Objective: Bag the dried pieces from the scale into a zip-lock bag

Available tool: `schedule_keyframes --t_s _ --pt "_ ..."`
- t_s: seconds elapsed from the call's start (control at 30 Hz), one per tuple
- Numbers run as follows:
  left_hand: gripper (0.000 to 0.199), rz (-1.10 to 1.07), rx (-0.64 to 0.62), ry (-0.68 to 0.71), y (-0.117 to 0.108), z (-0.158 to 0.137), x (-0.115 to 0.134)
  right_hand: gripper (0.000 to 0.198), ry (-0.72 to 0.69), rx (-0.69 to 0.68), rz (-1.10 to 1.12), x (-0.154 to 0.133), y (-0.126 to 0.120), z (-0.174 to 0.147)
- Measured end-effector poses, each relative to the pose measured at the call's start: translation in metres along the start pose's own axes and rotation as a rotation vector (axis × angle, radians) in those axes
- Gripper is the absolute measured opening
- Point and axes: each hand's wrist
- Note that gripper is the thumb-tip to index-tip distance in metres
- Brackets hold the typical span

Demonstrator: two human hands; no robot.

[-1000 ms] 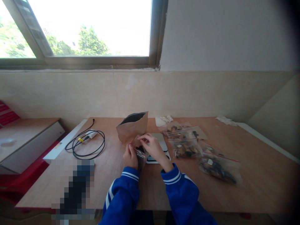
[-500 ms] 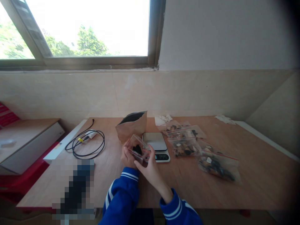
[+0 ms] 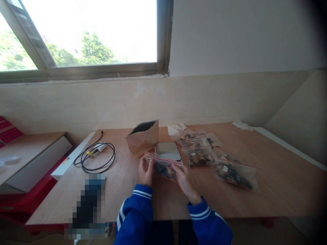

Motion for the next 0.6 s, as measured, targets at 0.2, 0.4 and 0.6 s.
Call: schedule_keyframes --t_s 0.2,0.4,0.6 --pt "0.038 0.043 0.036 0.050 0.003 -0.007 0.003 0.044 0.004 -0.045 0.002 0.003 -0.010 -0.011" --pt "0.039 0.136 0.139 0.124 -0.004 -0.011 -0.005 0.052 0.011 -0.119 -0.367 -0.018 -0.017 -0.011" --pt "0.041 0.188 0.088 0.221 -0.007 -0.017 0.000 0.051 -0.074 -0.081 -0.608 -0.010 -0.021 -0.013"
Point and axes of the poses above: each hand's wrist, its own z-axis towards the middle knuckle, its own y-axis out of the palm, x = y × z, and after that the axes turned 3 degrees about -x, right-handed
